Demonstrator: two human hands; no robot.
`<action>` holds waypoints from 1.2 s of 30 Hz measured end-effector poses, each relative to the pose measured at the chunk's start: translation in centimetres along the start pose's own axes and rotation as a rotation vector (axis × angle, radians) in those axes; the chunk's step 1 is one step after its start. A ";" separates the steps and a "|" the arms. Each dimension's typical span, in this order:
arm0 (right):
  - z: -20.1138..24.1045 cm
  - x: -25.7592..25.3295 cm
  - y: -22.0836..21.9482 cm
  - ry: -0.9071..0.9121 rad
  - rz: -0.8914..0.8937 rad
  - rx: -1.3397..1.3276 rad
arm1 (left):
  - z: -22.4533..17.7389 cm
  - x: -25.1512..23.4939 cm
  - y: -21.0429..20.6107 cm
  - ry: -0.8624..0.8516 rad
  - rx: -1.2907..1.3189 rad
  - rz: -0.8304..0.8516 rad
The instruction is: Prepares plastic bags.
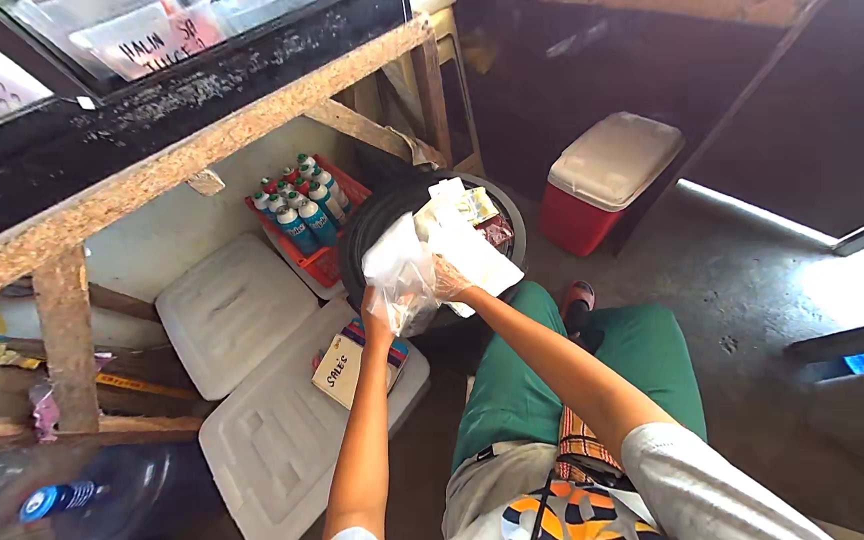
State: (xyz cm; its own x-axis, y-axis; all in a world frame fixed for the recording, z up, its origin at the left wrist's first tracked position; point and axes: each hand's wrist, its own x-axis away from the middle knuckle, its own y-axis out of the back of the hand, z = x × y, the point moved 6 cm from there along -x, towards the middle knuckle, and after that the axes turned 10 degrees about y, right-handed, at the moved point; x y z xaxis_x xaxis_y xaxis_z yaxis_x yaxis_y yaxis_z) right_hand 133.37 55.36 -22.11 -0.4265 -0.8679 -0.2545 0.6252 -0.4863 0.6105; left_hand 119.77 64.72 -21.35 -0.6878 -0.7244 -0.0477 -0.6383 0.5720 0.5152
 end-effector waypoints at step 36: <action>14.0 14.9 7.6 0.119 -0.123 -0.611 | -15.7 11.4 3.2 -0.648 0.634 0.326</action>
State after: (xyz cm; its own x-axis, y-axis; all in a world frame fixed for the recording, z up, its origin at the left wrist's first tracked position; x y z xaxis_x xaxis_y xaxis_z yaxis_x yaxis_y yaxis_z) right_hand 122.63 40.19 -10.75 -0.4657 -0.7903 -0.3983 0.8513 -0.5230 0.0423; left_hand 115.28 52.26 -6.83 -0.8002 -0.2488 -0.5457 -0.3199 0.9467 0.0375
